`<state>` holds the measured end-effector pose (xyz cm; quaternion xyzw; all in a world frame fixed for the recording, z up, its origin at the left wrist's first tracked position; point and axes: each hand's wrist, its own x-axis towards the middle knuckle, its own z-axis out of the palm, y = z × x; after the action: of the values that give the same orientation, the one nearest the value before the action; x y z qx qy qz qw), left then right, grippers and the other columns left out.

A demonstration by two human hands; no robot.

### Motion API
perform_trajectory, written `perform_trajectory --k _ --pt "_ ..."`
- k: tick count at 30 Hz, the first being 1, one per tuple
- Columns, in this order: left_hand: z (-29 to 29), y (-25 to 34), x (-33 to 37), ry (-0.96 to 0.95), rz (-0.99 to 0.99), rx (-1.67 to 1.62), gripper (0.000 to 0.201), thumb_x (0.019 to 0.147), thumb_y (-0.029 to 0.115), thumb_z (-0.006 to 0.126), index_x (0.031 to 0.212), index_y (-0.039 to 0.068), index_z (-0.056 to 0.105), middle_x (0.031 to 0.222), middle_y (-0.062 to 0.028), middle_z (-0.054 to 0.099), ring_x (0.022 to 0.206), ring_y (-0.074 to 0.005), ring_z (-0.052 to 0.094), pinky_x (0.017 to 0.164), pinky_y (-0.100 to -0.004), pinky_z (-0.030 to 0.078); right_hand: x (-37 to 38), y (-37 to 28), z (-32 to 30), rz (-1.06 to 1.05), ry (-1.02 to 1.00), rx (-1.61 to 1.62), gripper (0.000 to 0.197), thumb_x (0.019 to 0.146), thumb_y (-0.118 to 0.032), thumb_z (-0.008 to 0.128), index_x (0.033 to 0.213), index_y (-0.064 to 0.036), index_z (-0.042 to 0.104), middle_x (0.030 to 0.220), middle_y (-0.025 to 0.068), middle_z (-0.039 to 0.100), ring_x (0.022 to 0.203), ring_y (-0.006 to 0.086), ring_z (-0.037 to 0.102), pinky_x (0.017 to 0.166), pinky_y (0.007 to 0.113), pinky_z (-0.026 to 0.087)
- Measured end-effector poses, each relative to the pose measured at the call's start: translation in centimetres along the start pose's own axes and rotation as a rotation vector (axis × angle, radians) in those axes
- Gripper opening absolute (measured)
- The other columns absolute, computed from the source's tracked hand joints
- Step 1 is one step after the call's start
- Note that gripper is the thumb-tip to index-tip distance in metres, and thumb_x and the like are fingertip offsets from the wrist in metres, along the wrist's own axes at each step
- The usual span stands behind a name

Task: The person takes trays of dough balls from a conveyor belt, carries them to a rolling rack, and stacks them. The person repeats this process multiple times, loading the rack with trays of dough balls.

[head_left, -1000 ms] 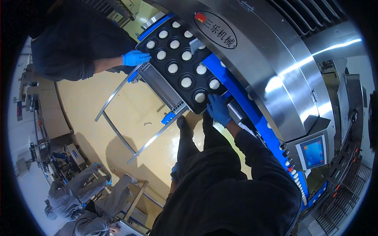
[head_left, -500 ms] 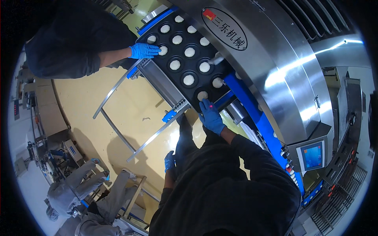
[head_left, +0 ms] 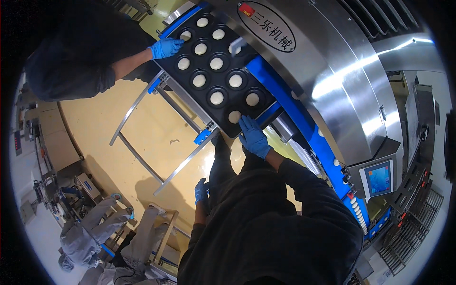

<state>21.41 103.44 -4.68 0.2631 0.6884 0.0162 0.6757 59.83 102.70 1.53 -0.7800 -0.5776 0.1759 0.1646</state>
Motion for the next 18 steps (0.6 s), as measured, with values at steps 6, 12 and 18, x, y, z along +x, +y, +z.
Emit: perform_trajectory --k 6,12,18 --pt "-0.7 0.0 -1.0 0.002 0.000 -0.049 0.043 0.083 0.017 0.053 0.121 -0.003 0.050 0.101 -0.0160 0.064 0.088 -0.0213 0.062 0.073 -0.0322 0.049 4.4 -0.1 -2.3 0.045 0.081 -0.094 0.065 0.085 -0.031 0.052 0.135 0.0038 0.030 0.142 0.0207 0.029 0.132 0.0334 0.026 0.110 0.046 0.019" --pt "0.1 1.6 -3.1 0.040 0.181 0.331 0.040 0.085 0.017 0.050 0.122 0.001 0.050 0.098 -0.0136 0.065 0.082 -0.0195 0.061 0.069 -0.0311 0.047 5.0 1.7 -0.5 0.021 -0.021 -0.178 0.067 0.089 -0.035 0.048 0.140 -0.0014 0.022 0.145 0.0178 0.024 0.133 0.0334 0.024 0.108 0.046 0.021" --pt "-1.1 -1.0 -1.8 0.044 0.112 0.041 0.039 0.086 0.019 0.049 0.122 0.003 0.050 0.099 -0.0114 0.065 0.080 -0.0174 0.060 0.066 -0.0295 0.045 5.0 1.4 -1.0 0.081 0.110 0.029 0.066 0.089 -0.037 0.048 0.140 -0.0018 0.025 0.144 0.0182 0.027 0.133 0.0339 0.025 0.108 0.046 0.021"
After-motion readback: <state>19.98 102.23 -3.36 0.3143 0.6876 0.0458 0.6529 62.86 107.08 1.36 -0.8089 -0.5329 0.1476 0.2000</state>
